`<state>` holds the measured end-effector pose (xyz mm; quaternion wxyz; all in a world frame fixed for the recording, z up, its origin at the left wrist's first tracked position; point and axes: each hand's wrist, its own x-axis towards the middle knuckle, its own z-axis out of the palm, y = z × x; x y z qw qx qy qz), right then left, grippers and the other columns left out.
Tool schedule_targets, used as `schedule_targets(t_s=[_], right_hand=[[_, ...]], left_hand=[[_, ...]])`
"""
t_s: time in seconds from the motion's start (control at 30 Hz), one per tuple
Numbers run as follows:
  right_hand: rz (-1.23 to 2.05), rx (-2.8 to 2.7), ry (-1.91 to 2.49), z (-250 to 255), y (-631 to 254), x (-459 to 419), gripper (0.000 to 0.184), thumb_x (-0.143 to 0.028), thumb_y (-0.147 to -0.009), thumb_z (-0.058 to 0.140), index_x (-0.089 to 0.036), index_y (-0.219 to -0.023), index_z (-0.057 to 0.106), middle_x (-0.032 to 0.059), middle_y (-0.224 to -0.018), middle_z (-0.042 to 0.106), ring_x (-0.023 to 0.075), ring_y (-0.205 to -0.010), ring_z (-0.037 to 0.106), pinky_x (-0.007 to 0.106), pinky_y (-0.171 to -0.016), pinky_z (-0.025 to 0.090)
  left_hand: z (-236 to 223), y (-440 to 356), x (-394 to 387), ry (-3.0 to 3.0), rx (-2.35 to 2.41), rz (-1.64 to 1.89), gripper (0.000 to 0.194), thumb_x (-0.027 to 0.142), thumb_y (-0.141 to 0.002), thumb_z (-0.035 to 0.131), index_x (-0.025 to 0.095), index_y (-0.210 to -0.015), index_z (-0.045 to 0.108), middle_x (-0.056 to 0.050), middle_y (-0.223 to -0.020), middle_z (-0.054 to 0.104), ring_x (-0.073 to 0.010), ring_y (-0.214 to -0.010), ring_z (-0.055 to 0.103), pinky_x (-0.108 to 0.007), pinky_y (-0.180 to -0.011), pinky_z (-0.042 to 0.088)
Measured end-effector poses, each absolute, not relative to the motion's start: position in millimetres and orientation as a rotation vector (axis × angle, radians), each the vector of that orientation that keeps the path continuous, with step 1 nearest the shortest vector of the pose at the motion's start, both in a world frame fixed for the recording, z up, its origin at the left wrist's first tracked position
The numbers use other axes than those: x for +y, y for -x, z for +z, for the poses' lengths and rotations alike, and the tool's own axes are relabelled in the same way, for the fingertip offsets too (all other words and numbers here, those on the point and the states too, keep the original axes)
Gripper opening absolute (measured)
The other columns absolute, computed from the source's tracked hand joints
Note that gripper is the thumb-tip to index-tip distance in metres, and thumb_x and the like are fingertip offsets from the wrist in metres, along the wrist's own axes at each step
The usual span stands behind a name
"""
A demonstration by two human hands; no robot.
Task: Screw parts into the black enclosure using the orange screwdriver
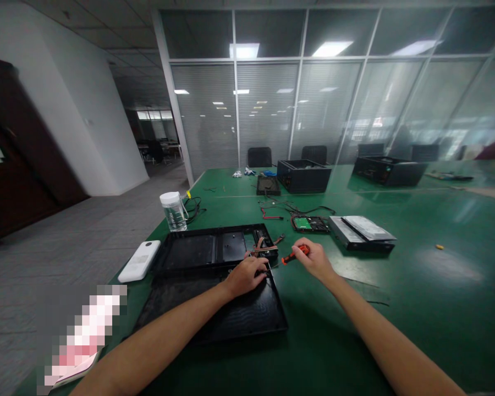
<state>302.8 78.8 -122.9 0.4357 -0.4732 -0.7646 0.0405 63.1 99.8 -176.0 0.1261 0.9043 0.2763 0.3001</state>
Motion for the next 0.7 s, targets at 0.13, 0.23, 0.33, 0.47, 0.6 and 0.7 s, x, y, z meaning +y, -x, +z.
schedule_targets(t_s=[0.13,0.23,0.33,0.47,0.6,0.7], right_hand=[[-0.055,-2.068,1.296,-101,-292,68,0.035,-0.044,-0.086,0.039,-0.018,-0.071,0.057,0.0013,-0.060,0.058,0.0121,-0.055,0.052,0.022,-0.057,0.035],[-0.268,-2.227,1.532,-72,-276,57,0.046,-0.051,-0.087,0.032,-0.018,-0.069,0.058,0.0052,-0.061,0.061,0.0160,-0.059,0.057,0.024,-0.057,0.032],[-0.272,-2.393,1.584,-44,-259,48,0.042,-0.043,-0.092,0.025,-0.017,-0.095,0.057,0.0073,-0.073,0.066,0.0180,-0.065,0.060,0.024,-0.059,0.033],[-0.108,-2.576,1.463,-26,-242,49,0.037,-0.043,-0.092,0.026,-0.022,-0.115,0.047,0.0053,-0.086,0.068,0.0188,-0.076,0.062,0.024,-0.063,0.036],[-0.318,-2.413,1.815,-25,-229,58,0.049,-0.051,-0.091,0.022,-0.017,-0.091,0.057,0.0133,-0.084,0.067,0.0255,-0.081,0.063,0.030,-0.067,0.039],[-0.291,-2.377,1.850,-24,-223,61,0.043,-0.044,-0.092,0.023,-0.015,-0.099,0.054,0.0132,-0.085,0.067,0.0252,-0.080,0.063,0.031,-0.067,0.040]], left_hand=[[-177,-63,100,-2.632,0.812,0.893,0.035,0.019,-0.080,0.055,0.018,-0.114,0.048,-0.004,-0.093,0.065,-0.0178,-0.095,0.057,-0.035,-0.092,0.039],[-177,-63,100,-2.635,0.807,0.902,0.035,0.017,-0.080,0.055,0.018,-0.113,0.048,-0.004,-0.093,0.065,-0.0179,-0.096,0.056,-0.035,-0.093,0.039],[-177,-63,99,-2.633,0.796,0.915,0.035,0.016,-0.079,0.055,0.018,-0.114,0.047,-0.003,-0.094,0.066,-0.0184,-0.097,0.056,-0.035,-0.092,0.039],[-177,-64,99,-2.632,0.820,0.911,0.033,0.016,-0.079,0.055,0.019,-0.112,0.048,-0.004,-0.094,0.066,-0.0197,-0.098,0.056,-0.037,-0.093,0.038],[-178,-63,100,-2.631,0.833,0.912,0.035,0.017,-0.079,0.056,0.017,-0.112,0.048,-0.004,-0.094,0.066,-0.0199,-0.098,0.057,-0.037,-0.093,0.039],[-178,-63,100,-2.635,0.851,0.916,0.035,0.018,-0.078,0.057,0.017,-0.112,0.048,-0.005,-0.094,0.066,-0.0200,-0.098,0.057,-0.039,-0.095,0.037]])
